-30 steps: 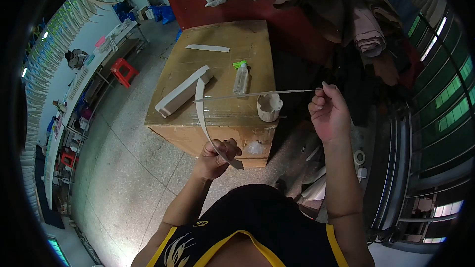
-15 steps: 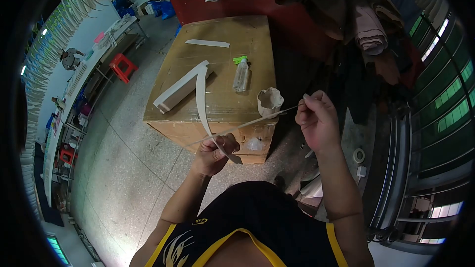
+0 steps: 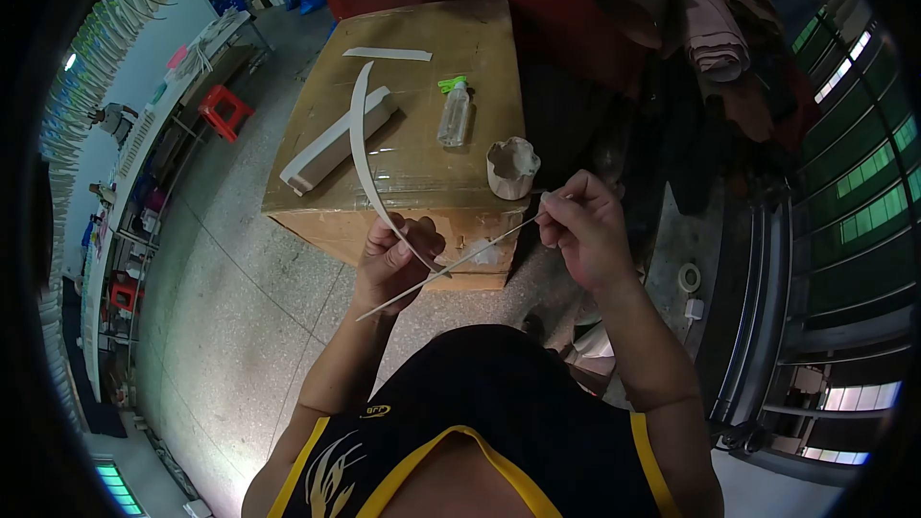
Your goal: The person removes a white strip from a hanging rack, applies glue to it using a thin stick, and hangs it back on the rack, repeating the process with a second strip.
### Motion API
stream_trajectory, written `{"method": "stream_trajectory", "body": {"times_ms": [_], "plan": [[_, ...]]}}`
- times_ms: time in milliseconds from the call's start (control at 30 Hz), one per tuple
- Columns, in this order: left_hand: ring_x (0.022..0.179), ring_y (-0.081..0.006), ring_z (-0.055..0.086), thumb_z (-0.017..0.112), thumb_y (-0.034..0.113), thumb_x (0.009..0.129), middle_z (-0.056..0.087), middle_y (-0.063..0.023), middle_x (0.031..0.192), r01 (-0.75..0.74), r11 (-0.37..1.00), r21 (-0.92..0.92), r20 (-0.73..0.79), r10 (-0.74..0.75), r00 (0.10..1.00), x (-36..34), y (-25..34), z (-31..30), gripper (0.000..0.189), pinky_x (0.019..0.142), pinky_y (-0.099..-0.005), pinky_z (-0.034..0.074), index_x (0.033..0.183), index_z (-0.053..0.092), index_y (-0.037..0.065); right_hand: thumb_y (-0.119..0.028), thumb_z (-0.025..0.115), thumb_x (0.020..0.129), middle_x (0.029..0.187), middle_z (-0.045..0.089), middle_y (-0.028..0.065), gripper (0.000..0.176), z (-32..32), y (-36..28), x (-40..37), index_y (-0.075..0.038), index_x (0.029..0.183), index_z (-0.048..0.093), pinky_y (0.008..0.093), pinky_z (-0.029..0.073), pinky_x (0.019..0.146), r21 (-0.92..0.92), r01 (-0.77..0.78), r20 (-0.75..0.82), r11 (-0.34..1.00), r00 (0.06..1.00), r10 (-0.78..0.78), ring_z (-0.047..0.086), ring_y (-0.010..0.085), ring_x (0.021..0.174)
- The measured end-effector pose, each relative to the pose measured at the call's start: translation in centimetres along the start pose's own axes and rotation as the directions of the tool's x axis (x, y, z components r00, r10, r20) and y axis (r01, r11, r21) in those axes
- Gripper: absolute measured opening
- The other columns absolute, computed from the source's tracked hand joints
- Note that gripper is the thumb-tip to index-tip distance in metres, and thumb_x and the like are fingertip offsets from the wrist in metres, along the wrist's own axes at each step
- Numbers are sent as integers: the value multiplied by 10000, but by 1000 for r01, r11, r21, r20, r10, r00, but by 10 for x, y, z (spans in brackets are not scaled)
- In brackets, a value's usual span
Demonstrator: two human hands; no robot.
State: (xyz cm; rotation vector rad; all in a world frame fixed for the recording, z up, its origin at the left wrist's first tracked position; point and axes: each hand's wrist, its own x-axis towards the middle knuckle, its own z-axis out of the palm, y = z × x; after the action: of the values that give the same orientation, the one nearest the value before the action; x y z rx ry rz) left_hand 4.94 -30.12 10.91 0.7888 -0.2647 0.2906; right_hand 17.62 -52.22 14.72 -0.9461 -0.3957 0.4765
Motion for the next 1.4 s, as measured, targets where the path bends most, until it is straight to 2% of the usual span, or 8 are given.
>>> {"method": "stream_trajectory", "body": {"times_ms": [500,700,767,833,900,1033,1200,1400], "plan": [[781,-173,471,627,90,887,525,9,828,-35,997,-76,-37,32,999,11,11,9,249,760,-336,396,1129,583,129,-51,595,891,758,631,79,98,-10,-2,-5,-72,824,528,224,425,495,80,-80,-20,994,996,81,551,96,572],[934,-125,597,600,-1,909,639,-50,982,45,973,228,-122,-17,992,22,59,8,267,839,-294,485,1163,533,47,-69,565,908,764,612,57,92,-13,-37,1,-90,827,528,202,405,524,151,38,-22,988,999,-35,521,81,576],[884,-111,615,647,-20,877,642,-33,970,69,836,544,-4,-80,997,29,88,17,300,806,-271,503,1151,535,33,-74,562,911,766,611,51,89,-12,-52,5,-93,831,529,201,405,529,157,80,-21,984,997,-78,517,81,571],[841,-107,621,668,-66,827,648,-37,942,65,794,605,-19,-67,998,35,112,31,346,789,-275,507,1139,545,16,-79,559,915,769,610,45,87,-11,-67,10,-96,834,530,200,405,533,163,123,-21,979,992,-121,513,80,566],[818,-111,628,647,-75,793,656,-43,907,34,338,941,-13,-67,998,40,141,42,362,785,-276,505,1135,554,-3,-103,521,943,784,554,20,36,-9,-82,16,-103,911,506,195,393,529,136,200,-42,970,980,-196,496,67,558],[831,-117,631,670,-59,722,662,-60,846,-56,-57,997,61,105,993,47,183,70,427,789,-279,495,1126,555,12,-90,552,923,782,608,40,81,0,-112,28,-99,844,533,206,406,531,152,244,-21,958,970,-243,510,75,560],[832,-103,634,663,-59,716,668,-43,837,-162,-17,987,162,167,973,51,197,70,481,757,-274,500,1161,515,48,-99,564,924,784,620,37,121,14,-131,49,-98,804,549,218,400,536,155,283,-8,946,958,-286,513,72,567],[817,-102,611,648,-105,669,634,-25,809,-87,71,994,76,141,987,48,196,74,521,819,-271,455,1140,474,35,-87,537,939,799,596,40,94,22,-143,58,-51,855,561,221,400,552,177,285,106,942,946,-306,507,83,609]]}}
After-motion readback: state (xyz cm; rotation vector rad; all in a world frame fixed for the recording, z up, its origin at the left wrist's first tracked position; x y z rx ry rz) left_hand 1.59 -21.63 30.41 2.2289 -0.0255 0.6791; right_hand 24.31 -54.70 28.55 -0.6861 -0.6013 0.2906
